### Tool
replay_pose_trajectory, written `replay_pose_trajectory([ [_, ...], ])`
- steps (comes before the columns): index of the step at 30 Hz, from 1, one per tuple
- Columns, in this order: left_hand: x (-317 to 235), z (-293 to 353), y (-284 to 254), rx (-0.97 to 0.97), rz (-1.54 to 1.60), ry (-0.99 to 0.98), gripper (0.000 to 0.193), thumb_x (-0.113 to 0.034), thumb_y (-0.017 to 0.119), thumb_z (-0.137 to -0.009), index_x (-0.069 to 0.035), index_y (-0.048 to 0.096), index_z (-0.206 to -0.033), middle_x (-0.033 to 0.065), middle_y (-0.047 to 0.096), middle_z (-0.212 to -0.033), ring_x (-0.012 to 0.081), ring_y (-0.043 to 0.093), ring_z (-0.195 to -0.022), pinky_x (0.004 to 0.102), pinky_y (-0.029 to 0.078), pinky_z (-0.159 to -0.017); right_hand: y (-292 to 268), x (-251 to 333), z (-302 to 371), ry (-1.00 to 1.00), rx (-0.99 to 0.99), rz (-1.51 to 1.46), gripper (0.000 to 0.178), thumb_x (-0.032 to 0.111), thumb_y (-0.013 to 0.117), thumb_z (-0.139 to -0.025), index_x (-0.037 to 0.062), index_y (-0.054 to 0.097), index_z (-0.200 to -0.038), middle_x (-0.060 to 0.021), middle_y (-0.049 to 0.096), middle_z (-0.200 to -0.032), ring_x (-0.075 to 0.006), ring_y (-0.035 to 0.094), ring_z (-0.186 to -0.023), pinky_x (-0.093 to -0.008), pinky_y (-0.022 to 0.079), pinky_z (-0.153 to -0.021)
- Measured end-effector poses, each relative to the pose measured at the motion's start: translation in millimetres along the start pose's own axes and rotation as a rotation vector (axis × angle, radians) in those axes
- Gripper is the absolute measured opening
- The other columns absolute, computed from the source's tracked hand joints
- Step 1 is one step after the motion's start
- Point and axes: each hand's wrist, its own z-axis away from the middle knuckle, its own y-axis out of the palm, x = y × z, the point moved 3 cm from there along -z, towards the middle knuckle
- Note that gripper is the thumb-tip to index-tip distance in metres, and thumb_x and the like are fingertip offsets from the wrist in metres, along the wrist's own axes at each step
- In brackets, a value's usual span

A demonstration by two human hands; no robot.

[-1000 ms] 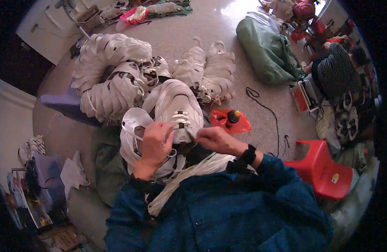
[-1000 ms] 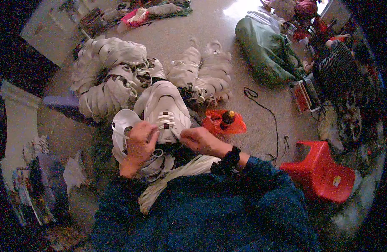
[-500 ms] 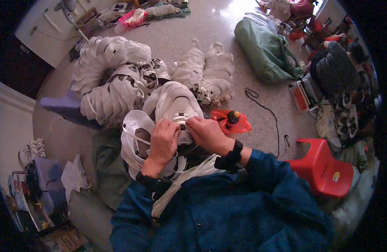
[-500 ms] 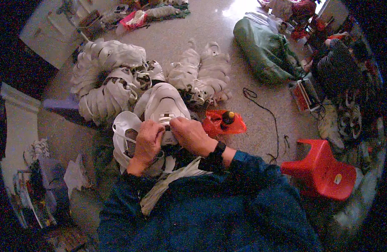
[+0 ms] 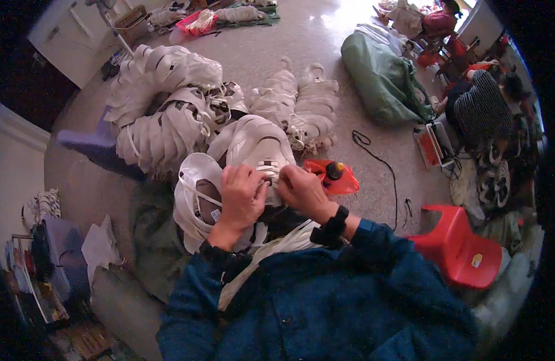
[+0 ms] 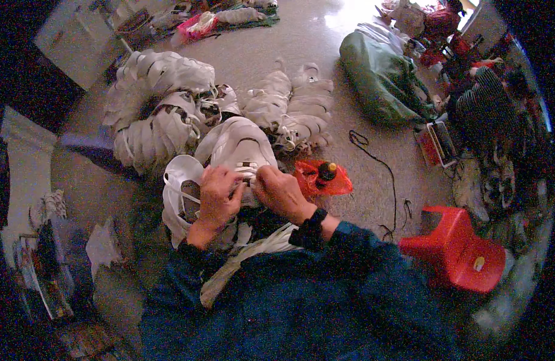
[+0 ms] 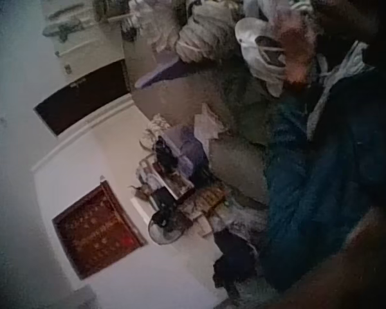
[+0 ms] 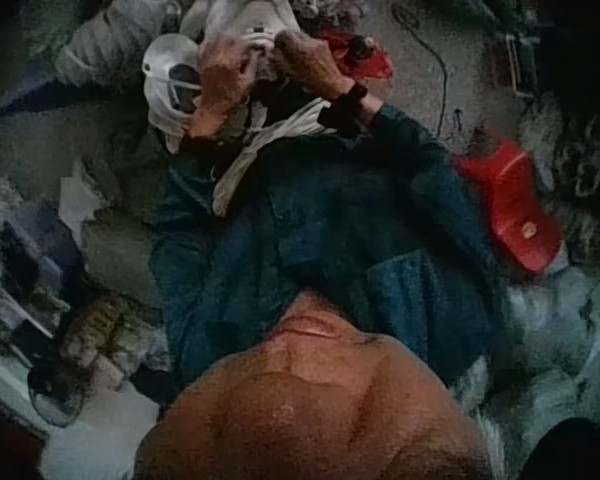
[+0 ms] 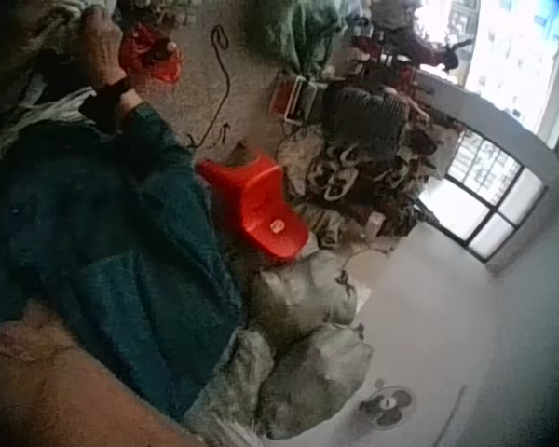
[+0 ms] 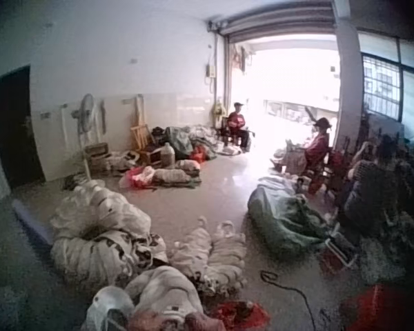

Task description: The recorder is lacing a pile of white shoe uppers by threading a long white lace through several components.

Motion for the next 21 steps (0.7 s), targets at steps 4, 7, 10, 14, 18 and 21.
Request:
replay_pose_trajectory([
  [4,-6.0,-8.3,7.4,0.047,-0.025,0.039,0.016,-0.015,0.07,-0.073,-0.011,0.066,-0.088,0.0067,0.056,-0.092,0.0271,0.053,-0.096,0.0492,0.033,-0.099,4.2,-3.8,9.8,0.032,-0.047,-0.09,0.015,0.013,0.061,-0.087,0.0052,0.051,-0.095,-0.0163,0.059,-0.083,-0.0393,0.061,-0.073,-0.0445,0.049,-0.06],
  [7,-7.5,-11.0,10.6,0.081,-0.081,0.068,0.017,-0.014,0.073,-0.07,-0.013,0.065,-0.086,0.0077,0.057,-0.09,0.0291,0.053,-0.095,0.0478,0.032,-0.1,1.7,-2.1,10.9,0.01,-0.042,-0.185,0.017,0.012,0.062,-0.086,0.0043,0.052,-0.097,-0.0169,0.059,-0.085,-0.0392,0.061,-0.076,-0.0444,0.049,-0.063],
  [10,-9.9,-13.2,10.2,0.112,-0.107,0.061,0.018,-0.015,0.073,-0.069,-0.013,0.065,-0.085,0.0064,0.056,-0.091,0.0284,0.052,-0.097,0.0521,0.027,-0.102,-2.4,3.2,24.1,0.202,-0.023,-0.251,0.022,0.014,0.065,-0.085,0.004,0.052,-0.1,-0.0175,0.06,-0.088,-0.0394,0.061,-0.078,-0.0444,0.049,-0.065],
  [14,-15.0,-13.4,12.4,0.135,-0.139,0.066,0.015,-0.014,0.071,-0.071,-0.012,0.064,-0.084,0.0057,0.056,-0.092,0.0272,0.052,-0.098,0.0549,0.026,-0.104,1.5,1.8,34.8,0.257,0.016,-0.192,0.027,0.018,0.068,-0.082,0.0046,0.051,-0.098,-0.0174,0.059,-0.088,-0.0395,0.06,-0.079,-0.0443,0.049,-0.065],
  [18,-7.4,-10.9,2.8,-0.007,-0.158,0.062,0.013,-0.014,0.068,-0.073,-0.01,0.062,-0.084,0.0057,0.056,-0.093,0.0267,0.054,-0.095,0.0571,0.028,-0.105,-3.0,4.7,29.1,0.185,0.037,-0.09,0.029,0.02,0.069,-0.08,0.005,0.05,-0.096,-0.0174,0.058,-0.089,-0.0401,0.06,-0.078,-0.0448,0.048,-0.064],
  [21,-1.6,-4.4,7.4,-0.028,-0.184,0.061,0.016,-0.012,0.069,-0.073,-0.01,0.062,-0.088,0.0074,0.058,-0.095,0.0284,0.056,-0.095,0.0578,0.029,-0.103,-3.1,9.0,28.2,0.24,0.08,-0.059,0.027,0.018,0.068,-0.08,0.0047,0.05,-0.096,-0.0179,0.058,-0.09,-0.0398,0.06,-0.078,-0.0447,0.049,-0.065],
])
